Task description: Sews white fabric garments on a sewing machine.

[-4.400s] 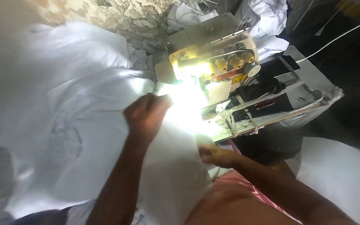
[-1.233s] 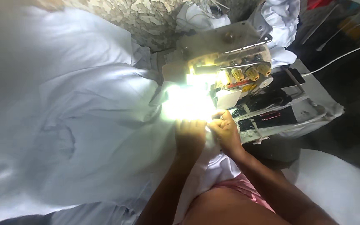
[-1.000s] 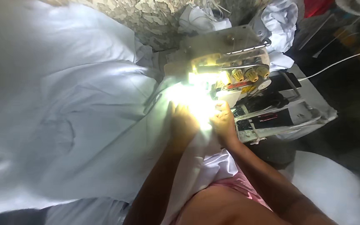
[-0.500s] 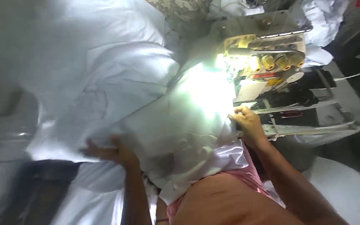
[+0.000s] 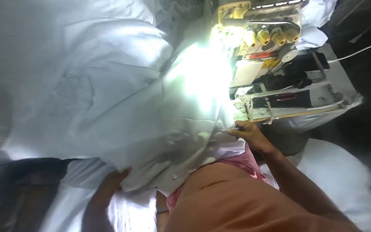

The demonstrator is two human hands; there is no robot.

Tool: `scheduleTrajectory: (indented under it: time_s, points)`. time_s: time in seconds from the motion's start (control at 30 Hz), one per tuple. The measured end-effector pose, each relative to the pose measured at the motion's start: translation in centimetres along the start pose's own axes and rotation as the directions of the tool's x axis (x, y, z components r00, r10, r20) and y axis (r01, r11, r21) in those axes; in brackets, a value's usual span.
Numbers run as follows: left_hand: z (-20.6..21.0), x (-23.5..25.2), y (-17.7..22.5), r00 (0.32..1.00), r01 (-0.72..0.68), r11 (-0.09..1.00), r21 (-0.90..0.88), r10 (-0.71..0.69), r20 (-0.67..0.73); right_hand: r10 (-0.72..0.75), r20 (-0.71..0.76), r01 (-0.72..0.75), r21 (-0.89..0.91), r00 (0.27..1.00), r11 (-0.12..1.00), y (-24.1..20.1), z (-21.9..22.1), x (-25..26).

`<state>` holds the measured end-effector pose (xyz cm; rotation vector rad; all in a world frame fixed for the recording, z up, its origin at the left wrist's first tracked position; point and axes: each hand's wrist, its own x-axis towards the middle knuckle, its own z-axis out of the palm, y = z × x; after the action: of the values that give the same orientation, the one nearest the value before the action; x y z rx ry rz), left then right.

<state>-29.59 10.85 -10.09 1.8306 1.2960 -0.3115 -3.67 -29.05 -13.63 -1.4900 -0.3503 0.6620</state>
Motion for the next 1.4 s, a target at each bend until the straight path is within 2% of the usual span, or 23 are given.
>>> scheduleTrajectory:
  time_s: [0.07, 0.1, 0.17, 0.2, 0.23, 0.3, 0.37, 0.43, 0.47, 0.53, 0.6, 0.67, 0.7, 0.83, 0.9, 1.0, 1.17, 1.23, 1.33, 1.37, 1.4]
  points:
    - [-3.7, -1.8, 0.0, 0.974, -0.172, 0.978, -0.121, 0.15, -0.171, -0.006, -0.007, 0.006, -0.001, 1.0, 1.0, -0.1, 0.0, -0.4]
    - [-6.3, -1.3, -0.8, 0.943, -0.296, 0.918, -0.264, 0.236, -0.236, -0.004, -0.01, 0.004, 0.004, 1.0, 1.0, -0.1, 0.1, -0.6]
    - [-11.9, 2.6, -4.5, 0.866, -0.501, 0.688, -0.525, 0.405, -0.294, 0.003, -0.013, -0.003, -0.001, 1.0, 1.0, 0.0, 0.7, -0.8]
    - [-13.8, 4.6, -5.6, 0.831, -0.545, 0.583, -0.602, 0.471, -0.296, 0.008, -0.014, -0.008, 0.004, 1.0, 1.0, 0.2, 1.3, -0.7]
    - [-14.6, 5.4, -4.7, 0.819, -0.559, 0.544, -0.626, 0.484, -0.309, 0.014, -0.016, -0.014, 0.016, 1.0, 1.0, 0.3, 2.0, -0.5]
    - [-13.5, 5.3, 2.6, 0.838, -0.54, 0.625, -0.564, 0.339, -0.427, 0.023, -0.029, -0.023, 0.024, 0.999, 0.999, 0.7, 3.4, -0.2]
    - [-9.5, 4.3, 10.7, 0.828, -0.487, 0.743, -0.459, 0.226, -0.514, 0.035, -0.06, -0.034, 0.01, 0.998, 0.999, 1.1, 4.6, 0.0]
    - [-3.1, 1.2, 16.2, 0.782, -0.562, 0.798, -0.218, 0.425, -0.456, 0.079, -0.108, -0.082, -0.021, 0.991, 0.996, 1.1, 5.2, 0.0]
    - [0.1, 0.4, 17.3, 0.696, -0.664, 0.746, -0.051, 0.592, -0.406, 0.096, -0.125, -0.101, -0.033, 0.987, 0.994, 1.0, 5.2, -0.1]
    - [6.7, -0.3, 16.9, 0.421, -0.844, 0.474, 0.25, 0.875, -0.238, 0.107, -0.148, -0.115, -0.044, 0.983, 0.992, 1.1, 5.0, -0.3]
    - [13.0, -0.8, 15.2, 0.192, -0.916, 0.186, 0.354, 0.981, -0.02, 0.103, -0.151, -0.111, -0.045, 0.983, 0.993, 1.5, 4.7, -0.5]
    - [17.1, -0.2, 13.4, 0.056, -0.915, 0.013, 0.403, 0.994, 0.096, 0.089, -0.149, -0.097, -0.046, 0.985, 0.994, 1.4, 4.6, -0.6]
    - [17.8, 0.4, 12.9, 0.037, -0.902, -0.016, 0.432, 0.993, 0.114, 0.084, -0.146, -0.091, -0.045, 0.986, 0.995, 1.4, 4.6, -0.7]
    - [14.8, 1.9, 12.8, 0.038, -0.86, -0.035, 0.509, 0.99, 0.133, 0.089, -0.14, -0.094, -0.032, 0.986, 0.995, 1.4, 4.7, -0.6]
    - [13.1, 2.1, 13.0, 0.044, -0.89, -0.034, 0.455, 0.986, 0.16, 0.101, -0.124, -0.105, -0.024, 0.987, 0.994, 1.7, 5.0, -0.4]
    - [11.6, 1.7, 13.8, 0.082, -0.93, 0.025, 0.366, 0.986, 0.142, 0.097, -0.139, -0.096, 0.016, 0.986, 0.995, 1.8, 5.6, -0.2]
    - [11.4, 2.3, 13.4, 0.008, -0.937, -0.023, 0.349, 0.996, 0.087, 0.108, -0.175, -0.106, 0.017, 0.979, 0.994, 1.2, 5.3, -0.3]
    - [11.1, 2.0, 13.5, 0.067, -0.951, 0.06, 0.304, 0.998, 0.013, 0.093, -0.166, -0.09, 0.025, 0.982, 0.996, 1.3, 5.3, -0.6]
    - [10.2, -0.8, 14.8, 0.294, -0.937, 0.321, 0.137, 0.938, -0.184, 0.084, -0.16, -0.075, 0.06, 0.983, 0.995, 1.3, 5.5, -1.1]
    - [10.1, -1.7, 15.3, 0.336, -0.922, 0.366, 0.124, 0.918, -0.211, 0.081, -0.163, -0.07, 0.073, 0.983, 0.995, 1.3, 5.6, -1.2]
    - [10.2, -2.0, 15.3, 0.325, -0.923, 0.353, 0.153, 0.928, -0.181, 0.078, -0.166, -0.065, 0.083, 0.983, 0.994, 1.5, 5.7, -1.3]
